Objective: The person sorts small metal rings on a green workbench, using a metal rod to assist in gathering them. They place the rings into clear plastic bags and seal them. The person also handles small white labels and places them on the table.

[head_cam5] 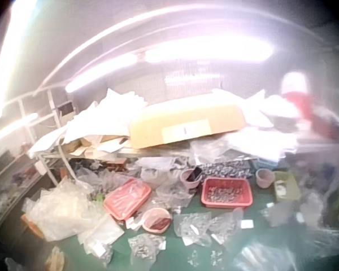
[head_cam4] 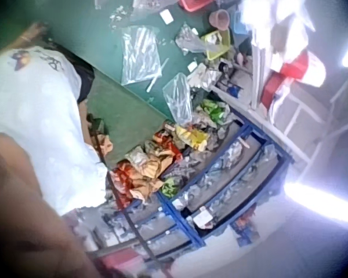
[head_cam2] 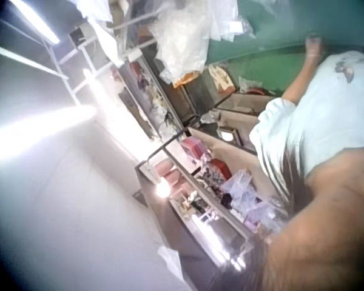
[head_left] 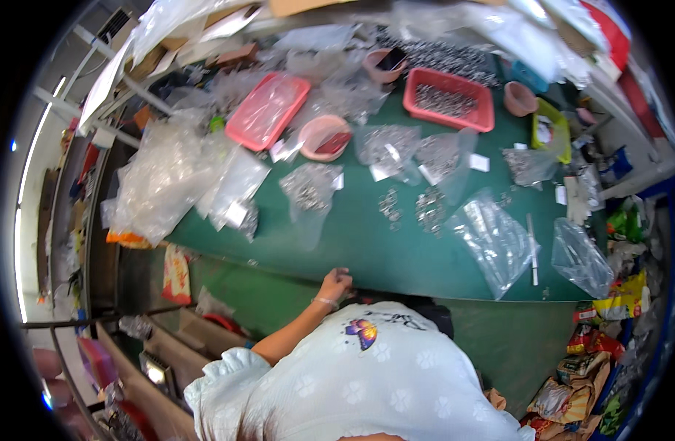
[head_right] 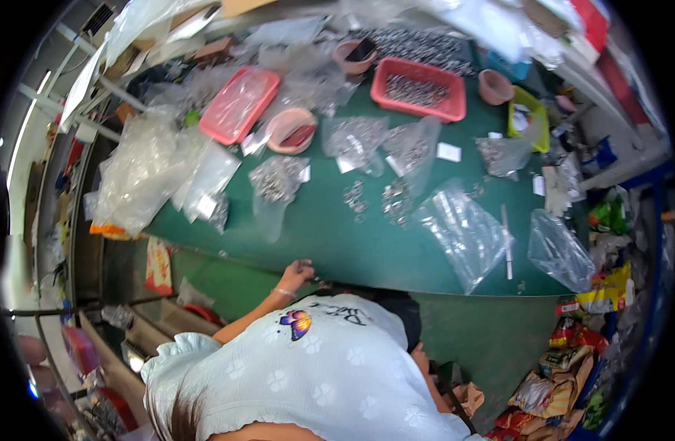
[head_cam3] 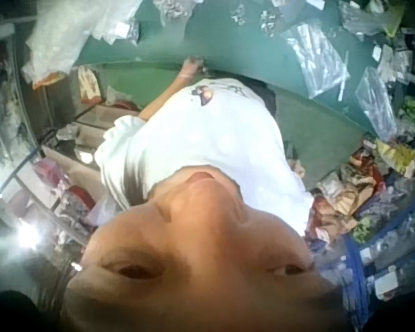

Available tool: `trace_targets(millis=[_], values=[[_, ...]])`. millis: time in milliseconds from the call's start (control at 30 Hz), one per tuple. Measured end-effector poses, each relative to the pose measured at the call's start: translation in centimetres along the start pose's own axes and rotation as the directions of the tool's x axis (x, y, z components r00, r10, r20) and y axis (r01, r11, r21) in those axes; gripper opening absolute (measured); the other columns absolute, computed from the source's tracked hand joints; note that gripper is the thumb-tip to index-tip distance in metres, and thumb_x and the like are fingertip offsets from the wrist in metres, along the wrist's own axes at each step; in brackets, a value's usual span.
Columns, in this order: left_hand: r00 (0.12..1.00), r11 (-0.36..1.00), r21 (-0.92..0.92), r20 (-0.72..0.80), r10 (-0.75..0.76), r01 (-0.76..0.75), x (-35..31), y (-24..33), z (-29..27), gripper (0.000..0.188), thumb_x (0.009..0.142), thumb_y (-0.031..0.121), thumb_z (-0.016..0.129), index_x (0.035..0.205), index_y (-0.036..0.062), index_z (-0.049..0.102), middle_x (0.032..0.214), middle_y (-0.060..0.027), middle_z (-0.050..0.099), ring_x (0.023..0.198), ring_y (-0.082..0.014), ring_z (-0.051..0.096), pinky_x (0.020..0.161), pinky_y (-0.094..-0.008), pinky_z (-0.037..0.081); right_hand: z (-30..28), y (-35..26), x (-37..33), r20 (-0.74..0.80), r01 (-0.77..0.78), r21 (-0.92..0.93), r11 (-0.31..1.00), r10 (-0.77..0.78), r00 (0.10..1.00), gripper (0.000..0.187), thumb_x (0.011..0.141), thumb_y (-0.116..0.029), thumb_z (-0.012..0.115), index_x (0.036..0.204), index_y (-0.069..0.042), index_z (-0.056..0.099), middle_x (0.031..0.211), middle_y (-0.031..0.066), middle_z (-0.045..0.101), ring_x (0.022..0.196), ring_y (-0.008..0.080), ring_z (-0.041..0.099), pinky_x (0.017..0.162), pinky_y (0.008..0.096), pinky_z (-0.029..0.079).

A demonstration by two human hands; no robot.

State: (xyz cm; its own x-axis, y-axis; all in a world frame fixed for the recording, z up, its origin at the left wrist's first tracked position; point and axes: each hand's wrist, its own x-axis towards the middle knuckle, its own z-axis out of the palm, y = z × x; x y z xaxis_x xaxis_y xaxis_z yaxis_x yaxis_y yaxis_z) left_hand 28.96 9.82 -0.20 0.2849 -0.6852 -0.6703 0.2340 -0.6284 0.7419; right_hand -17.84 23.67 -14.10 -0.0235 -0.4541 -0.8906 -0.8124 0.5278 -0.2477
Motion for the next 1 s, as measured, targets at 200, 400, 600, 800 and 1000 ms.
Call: trace_targets(millis=[200, 400, 600, 800, 1000], values=[[0.891, 0.917, 0.157, 0.341, 0.299, -0.368, 0.6, 4.6, 6.4, 0.026, 0.084, 0.011, 0.058, 0.108, 0.0006, 0.055, 0.086, -0.0052, 0.060, 0.074, -0.0108, 0.055, 0.064, -0.0253, 0.047, -4.1, -1.0, -0.7, 0.028, 0.051, -0.014, 0.999, -0.050, 0.998, 0.045, 0.082, -0.034, 0.059, 0.106, 0.003, 0.052, 0.103, 0.0294, 0.055, 0.094, 0.0399, 0.056, 0.082, 0.0454, 0.044], [0.522, 0.442, 0.278, 0.443, 0.729, -0.853, -0.2, 19.4, 15.3, 0.028, 0.083, 0.006, 0.058, 0.110, 0.0013, 0.055, 0.095, -0.0091, 0.062, 0.087, -0.0156, 0.060, 0.074, -0.0263, 0.047, -10.5, -2.9, -1.7, 0.137, 0.191, -0.141, 0.971, -0.172, 0.976, 0.039, 0.081, -0.033, 0.059, 0.097, 0.004, 0.058, 0.094, 0.0273, 0.059, 0.088, 0.0378, 0.059, 0.078, 0.0443, 0.046], [0.130, 0.102, 0.098, 0.356, 0.925, -0.990, -5.5, 34.8, 25.3, 0.030, 0.080, -0.001, 0.056, 0.110, 0.0012, 0.054, 0.098, -0.0101, 0.059, 0.090, -0.0180, 0.059, 0.075, -0.0277, 0.047, -29.2, -15.9, -10.4, -0.203, 0.595, -0.207, 0.777, -0.629, 0.751, 0.038, 0.081, -0.032, 0.060, 0.091, 0.004, 0.063, 0.082, 0.0249, 0.063, 0.078, 0.0344, 0.063, 0.069, 0.0411, 0.048], [0.135, 0.093, 0.106, 0.526, 0.840, -0.990, -8.3, 33.5, 33.1, 0.035, 0.078, 0.005, 0.062, 0.112, 0.0018, 0.053, 0.098, -0.0100, 0.056, 0.086, -0.0190, 0.058, 0.075, -0.0284, 0.047, -53.0, -36.2, -18.0, -0.559, 0.678, -0.698, 0.230, -0.767, -0.316, 0.019, 0.083, -0.017, 0.058, 0.088, 0.002, 0.059, 0.085, 0.0195, 0.060, 0.078, 0.0365, 0.057, 0.069, 0.0400, 0.045], [0.079, 0.019, 0.291, 0.196, 0.977, -0.956, -3.0, 45.4, 38.3, 0.047, 0.077, 0.015, 0.063, 0.117, -0.0053, 0.050, 0.093, -0.0170, 0.064, 0.085, -0.0248, 0.063, 0.077, -0.0334, 0.049, -67.1, -51.1, -19.1, -0.409, 0.252, -0.912, 0.323, -0.693, -0.593, 0.053, 0.080, -0.026, 0.062, 0.125, -0.005, 0.046, 0.128, 0.0144, 0.047, 0.119, 0.0329, 0.042, 0.094, 0.0431, 0.037]])
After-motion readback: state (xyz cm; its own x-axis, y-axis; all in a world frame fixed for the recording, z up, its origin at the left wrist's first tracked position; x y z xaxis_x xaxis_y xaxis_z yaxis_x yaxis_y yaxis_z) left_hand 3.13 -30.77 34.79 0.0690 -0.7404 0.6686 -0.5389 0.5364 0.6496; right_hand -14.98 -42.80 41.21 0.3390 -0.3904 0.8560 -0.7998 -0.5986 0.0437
